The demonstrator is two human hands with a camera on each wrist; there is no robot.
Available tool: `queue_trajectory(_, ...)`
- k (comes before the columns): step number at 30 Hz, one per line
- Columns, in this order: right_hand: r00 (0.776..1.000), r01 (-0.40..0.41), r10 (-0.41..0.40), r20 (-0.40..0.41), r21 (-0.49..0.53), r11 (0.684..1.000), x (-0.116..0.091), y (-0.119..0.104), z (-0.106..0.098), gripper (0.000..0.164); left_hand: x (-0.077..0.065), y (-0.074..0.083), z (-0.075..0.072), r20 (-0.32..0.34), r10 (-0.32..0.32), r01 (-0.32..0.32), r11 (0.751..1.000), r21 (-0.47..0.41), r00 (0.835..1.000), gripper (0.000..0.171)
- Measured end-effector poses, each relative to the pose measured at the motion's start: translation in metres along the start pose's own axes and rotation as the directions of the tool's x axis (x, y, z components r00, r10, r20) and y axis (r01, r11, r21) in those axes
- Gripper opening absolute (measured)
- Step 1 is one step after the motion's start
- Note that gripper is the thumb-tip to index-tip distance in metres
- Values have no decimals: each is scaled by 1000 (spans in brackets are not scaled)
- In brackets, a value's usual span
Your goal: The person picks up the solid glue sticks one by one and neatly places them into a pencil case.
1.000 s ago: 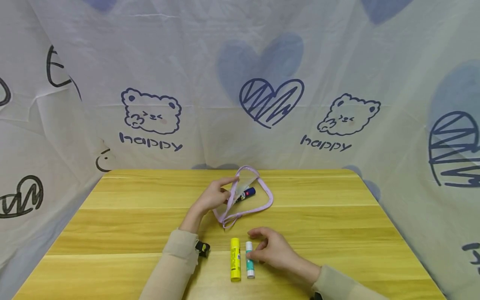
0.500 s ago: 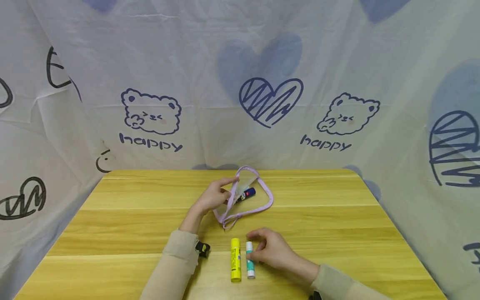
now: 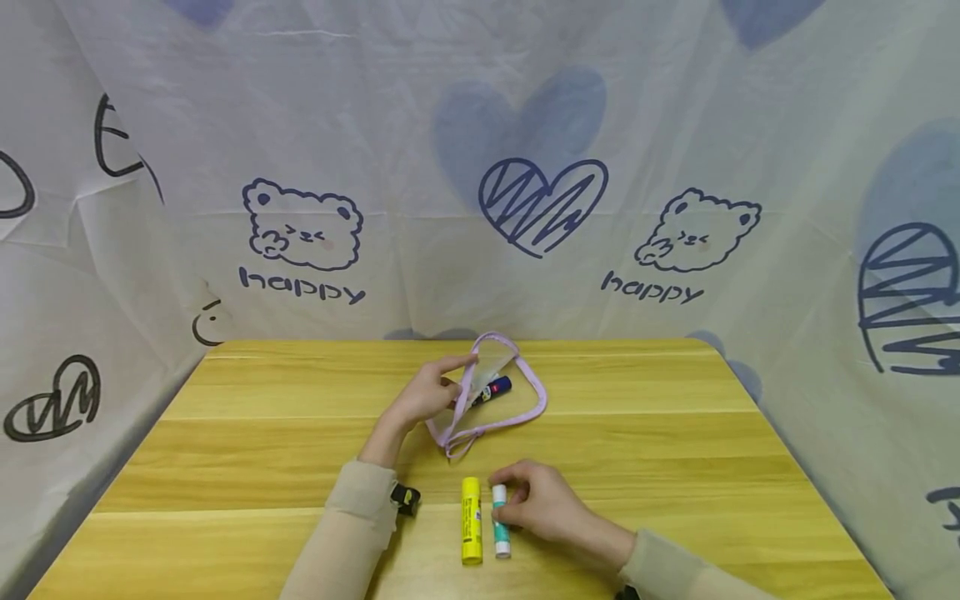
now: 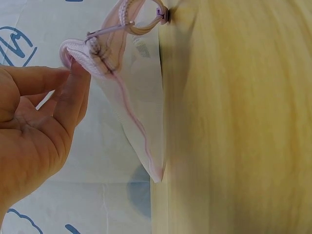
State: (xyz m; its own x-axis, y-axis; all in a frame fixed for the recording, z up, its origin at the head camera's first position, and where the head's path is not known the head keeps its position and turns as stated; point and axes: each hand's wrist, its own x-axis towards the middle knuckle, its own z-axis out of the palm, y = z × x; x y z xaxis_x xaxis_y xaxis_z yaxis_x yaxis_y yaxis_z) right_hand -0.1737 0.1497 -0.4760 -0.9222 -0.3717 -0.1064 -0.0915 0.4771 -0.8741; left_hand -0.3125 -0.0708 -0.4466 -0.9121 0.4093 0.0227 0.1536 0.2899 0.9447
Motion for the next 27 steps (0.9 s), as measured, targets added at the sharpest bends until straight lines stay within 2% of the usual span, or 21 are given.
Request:
queue_trajectory(6, 999, 28, -28, -30, 2, 1000, -2, 2, 1, 41, 1, -1, 1, 1, 2, -2, 1000, 2, 1000, 61)
queue_trajectory(11, 997, 46, -44, -58, 43, 998, -4, 4, 1, 42, 1, -2, 2, -10, -1, 1, 1000, 12, 1000, 61)
queue_trajectory(20, 991, 17, 0, -131, 127, 992, -7, 3, -4, 46, 1, -2, 3, -10, -7, 7, 1000, 11, 1000, 61)
queue_trajectory(27, 979, 48, -10, -204, 179, 983, -2, 1, -8, 46, 1, -3, 3, -11, -12, 12, 1000, 5, 1000, 61)
